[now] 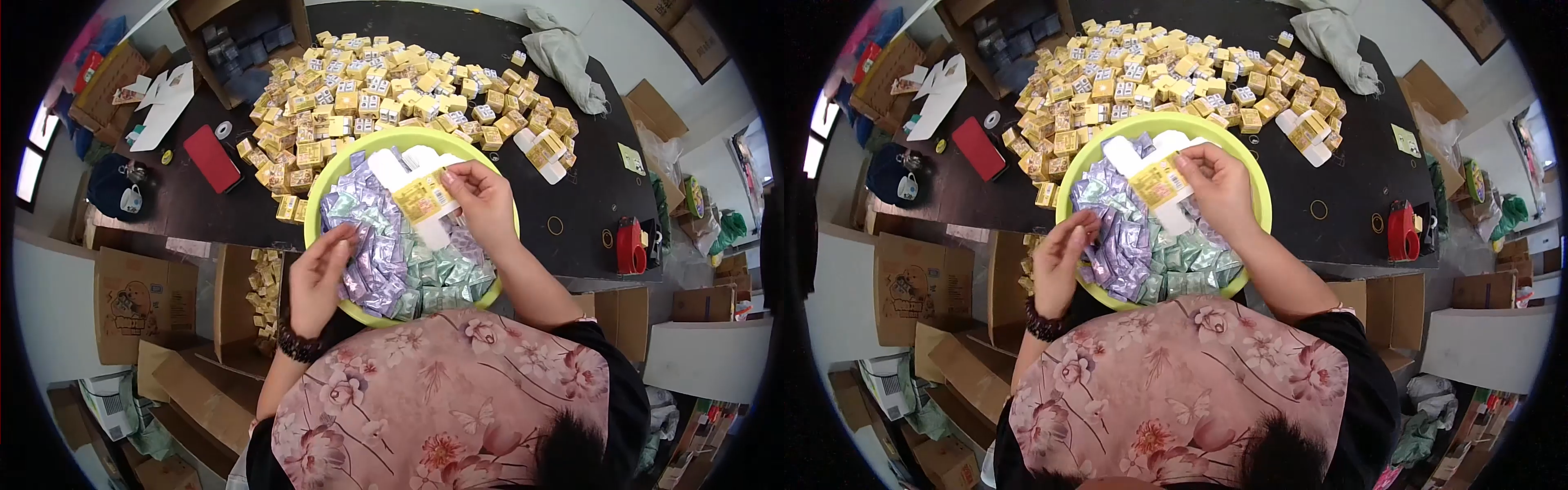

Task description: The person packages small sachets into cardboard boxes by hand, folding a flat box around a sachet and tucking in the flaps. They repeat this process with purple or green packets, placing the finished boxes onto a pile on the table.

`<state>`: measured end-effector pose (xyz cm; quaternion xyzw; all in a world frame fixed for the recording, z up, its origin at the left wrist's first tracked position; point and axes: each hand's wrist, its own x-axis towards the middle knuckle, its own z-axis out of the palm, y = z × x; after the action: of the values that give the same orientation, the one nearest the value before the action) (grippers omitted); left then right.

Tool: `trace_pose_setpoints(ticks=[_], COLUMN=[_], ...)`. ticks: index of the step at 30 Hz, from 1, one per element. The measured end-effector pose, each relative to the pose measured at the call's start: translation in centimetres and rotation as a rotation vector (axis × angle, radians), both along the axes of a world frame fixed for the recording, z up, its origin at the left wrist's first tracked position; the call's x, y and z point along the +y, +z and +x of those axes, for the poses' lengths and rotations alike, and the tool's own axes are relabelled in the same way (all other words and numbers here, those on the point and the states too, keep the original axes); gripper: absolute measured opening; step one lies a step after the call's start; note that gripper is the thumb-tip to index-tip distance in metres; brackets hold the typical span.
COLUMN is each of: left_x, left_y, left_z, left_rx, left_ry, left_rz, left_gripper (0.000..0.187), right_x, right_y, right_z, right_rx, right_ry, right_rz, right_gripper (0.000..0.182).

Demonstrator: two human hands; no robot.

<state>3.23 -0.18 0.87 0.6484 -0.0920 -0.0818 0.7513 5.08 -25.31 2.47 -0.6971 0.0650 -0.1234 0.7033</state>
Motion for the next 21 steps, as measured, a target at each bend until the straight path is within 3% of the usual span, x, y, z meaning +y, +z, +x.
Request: trace_pose_setpoints(ticks=[1,5,8,11,12,16,19,21], left_x=[-2.2,-2.9,-2.5,-2.8,-2.6,-2.1,-2.2,-2.4], left_y=[0.8,-0.4,-0.1,0.2,-0.1,0.1,0.7,1.1], left_z=[-0.1,0.9,0.8,0.4,0.4,0.0,-0.1,-0.3], left_rx=[0.134,0.141,0.276,0.251,0.241,0.104,0.048,-0.061], left_ry=[-0.006,0.058,0.072,0.033,-0.074,-0.128,-0.105,-0.051], left_rz=[-0.236,-0.336,-0.368,-0.296,-0.282,-0.171,-0.058,-0.031], left_gripper=[0.032,0.027,0.032,0.04,0.046,0.049,0.053,0.053], right_x=[1.0,3.0,1.8,3.6,3.9,4.7,5.1,4.9], right_y=[0.6,0.4,0.1,-0.7,-1.0,-1.4,-1.2,-0.7], right_z=[-0.9,-2.2,-2.1,-2.0,-2.0,-2.0,-2.5,-2.5], right_rx=[0.042,0.09,0.147,0.085,0.114,0.104,-0.043,-0.169], right_ry=[0.106,0.257,0.573,0.524,0.541,0.467,0.419,0.402], right_rz=[0.128,0.178,0.277,0.206,0.259,0.296,0.3,0.018], right_gripper=[0.012,0.013,0.017,0.024,0.031,0.031,0.033,0.038])
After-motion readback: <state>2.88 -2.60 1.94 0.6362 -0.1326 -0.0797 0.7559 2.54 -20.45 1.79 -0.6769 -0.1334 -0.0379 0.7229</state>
